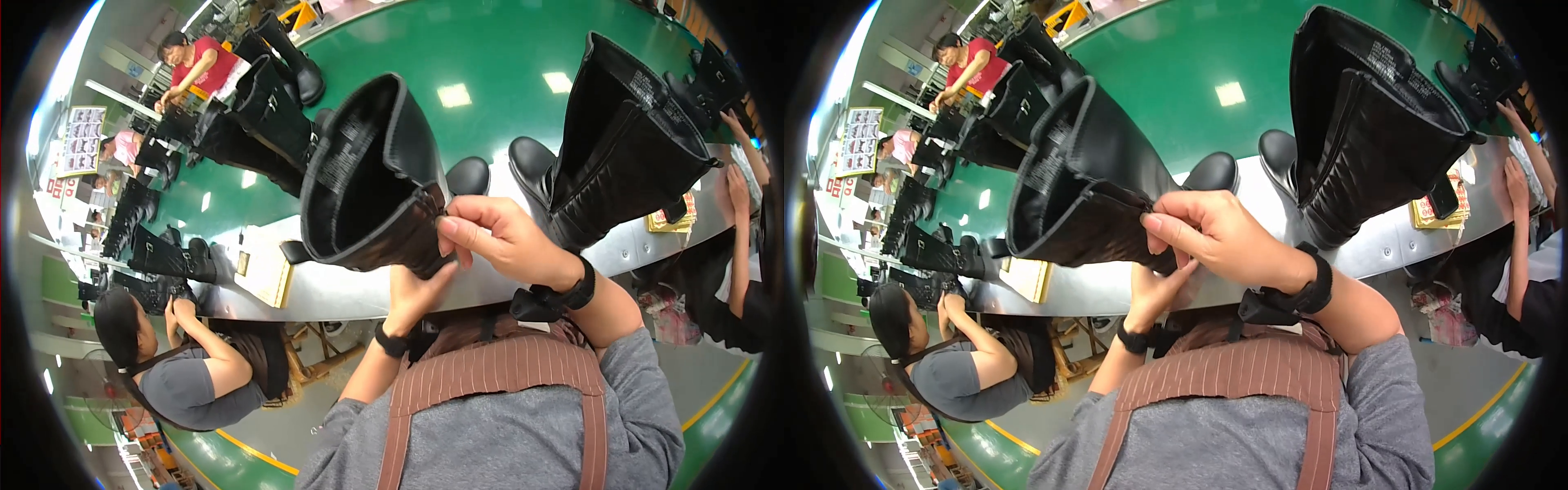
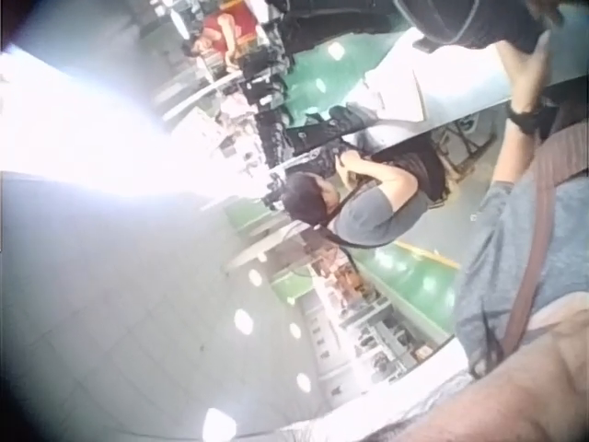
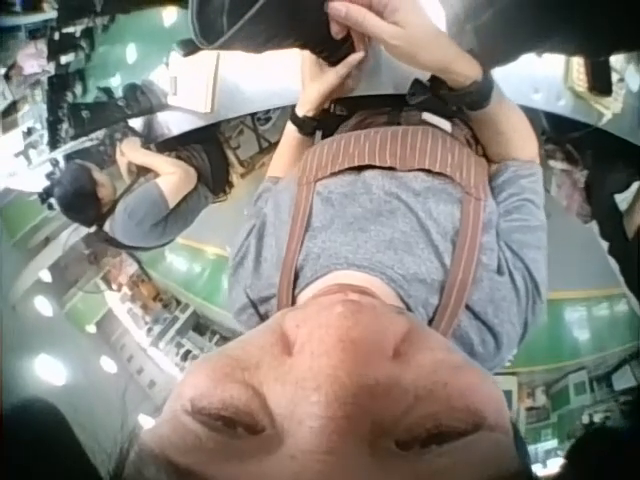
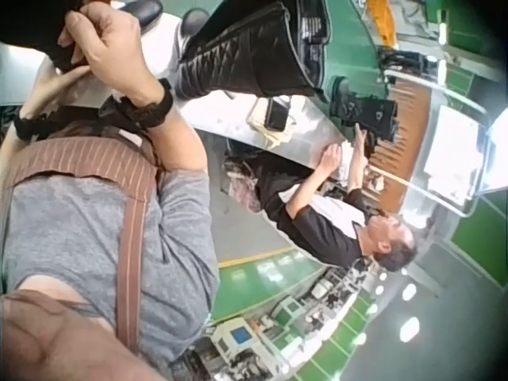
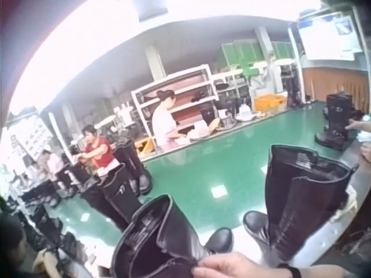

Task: Inspecting and cleaning black leather boots at a quality control station in a factory.

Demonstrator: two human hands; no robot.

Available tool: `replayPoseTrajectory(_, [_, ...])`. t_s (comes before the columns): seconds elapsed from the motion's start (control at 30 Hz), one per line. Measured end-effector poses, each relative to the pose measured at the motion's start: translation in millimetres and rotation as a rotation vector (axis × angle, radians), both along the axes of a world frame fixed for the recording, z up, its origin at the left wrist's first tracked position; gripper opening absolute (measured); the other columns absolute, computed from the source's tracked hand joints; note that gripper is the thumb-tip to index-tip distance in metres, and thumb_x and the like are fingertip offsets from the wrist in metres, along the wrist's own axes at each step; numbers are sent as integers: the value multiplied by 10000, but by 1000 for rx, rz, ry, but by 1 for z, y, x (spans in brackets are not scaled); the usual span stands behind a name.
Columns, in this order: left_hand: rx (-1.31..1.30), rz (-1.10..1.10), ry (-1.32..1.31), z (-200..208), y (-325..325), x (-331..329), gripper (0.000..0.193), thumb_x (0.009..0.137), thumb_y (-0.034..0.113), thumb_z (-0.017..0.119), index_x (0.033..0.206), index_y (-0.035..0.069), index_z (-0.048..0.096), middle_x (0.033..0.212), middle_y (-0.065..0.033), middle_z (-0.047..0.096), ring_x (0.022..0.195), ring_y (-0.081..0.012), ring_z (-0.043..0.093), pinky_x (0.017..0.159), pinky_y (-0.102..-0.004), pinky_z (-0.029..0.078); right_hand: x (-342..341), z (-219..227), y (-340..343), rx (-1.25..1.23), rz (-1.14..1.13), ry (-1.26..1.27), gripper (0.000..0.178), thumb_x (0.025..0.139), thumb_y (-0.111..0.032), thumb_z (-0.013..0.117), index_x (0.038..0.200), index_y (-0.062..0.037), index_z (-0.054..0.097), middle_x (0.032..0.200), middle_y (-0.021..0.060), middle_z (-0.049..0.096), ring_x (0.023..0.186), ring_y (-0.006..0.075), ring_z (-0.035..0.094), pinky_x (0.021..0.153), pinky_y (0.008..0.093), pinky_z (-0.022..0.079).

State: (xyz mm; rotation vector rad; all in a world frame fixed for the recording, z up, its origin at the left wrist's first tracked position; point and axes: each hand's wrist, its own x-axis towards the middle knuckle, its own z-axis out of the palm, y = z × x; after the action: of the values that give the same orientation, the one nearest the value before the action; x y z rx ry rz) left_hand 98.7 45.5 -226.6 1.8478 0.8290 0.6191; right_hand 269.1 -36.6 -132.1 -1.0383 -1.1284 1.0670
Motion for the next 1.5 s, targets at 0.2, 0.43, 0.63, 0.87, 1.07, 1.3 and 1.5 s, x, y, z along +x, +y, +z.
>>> replayPoseTrajectory(0.2, [1289,220,-247,168,4,-25,764,798,552,545,1254,-49,420,1272,-133,454,1245,-309,379,1090,-453,236,-3,5,-1,31,-96,-197,268,942,-220,558,822,3,645,706,44,636,576,93,572,534,236,460])
replayPoseTrajectory(0.43, [1216,-23,171,206,10,18,389,662,26,651,1051,37,660,708,-87,546,698,-225,516,929,-416,386,-6,5,11,30,-117,-215,265,942,-219,556,823,0,646,712,40,644,571,89,563,525,243,450])
replayPoseTrajectory(0.63, [1268,375,-291,163,9,18,739,689,30,737,1348,-16,406,1204,-130,526,1090,-254,477,1029,-428,316,-6,8,12,52,-97,-154,278,950,-204,549,790,10,623,689,37,619,569,75,551,527,235,464])
replayPoseTrajectory(0.87, [182,-80,-252,4,4,-5,855,616,133,866,1319,17,395,1255,-117,506,1186,-233,477,1015,-363,363,-8,13,9,-13,-18,-151,294,972,-207,504,796,17,573,708,52,589,534,90,562,503,237,451])
replayPoseTrajectory(1.07, [46,81,-164,13,-10,7,377,737,81,743,1080,-4,608,987,-114,685,906,-211,658,806,-320,505,-9,94,-17,91,106,-227,254,989,-170,449,821,-12,555,646,26,559,512,59,529,495,207,405])
replayPoseTrajectory(1.3, [148,244,-251,-12,-8,14,474,697,70,799,1098,-19,562,938,-93,649,852,-193,624,810,-294,484,22,20,-67,143,-157,-702,288,943,-274,535,826,-18,600,691,128,569,608,271,591,591,338,462])
replayPoseTrajectory(1.5, [919,468,-557,-12,-8,2,595,736,0,638,1256,-41,352,1155,-167,435,1033,-275,454,956,-401,366,64,-32,-158,-989,-374,-1184,435,758,-484,701,842,-58,672,727,120,660,679,316,644,649,410,498])
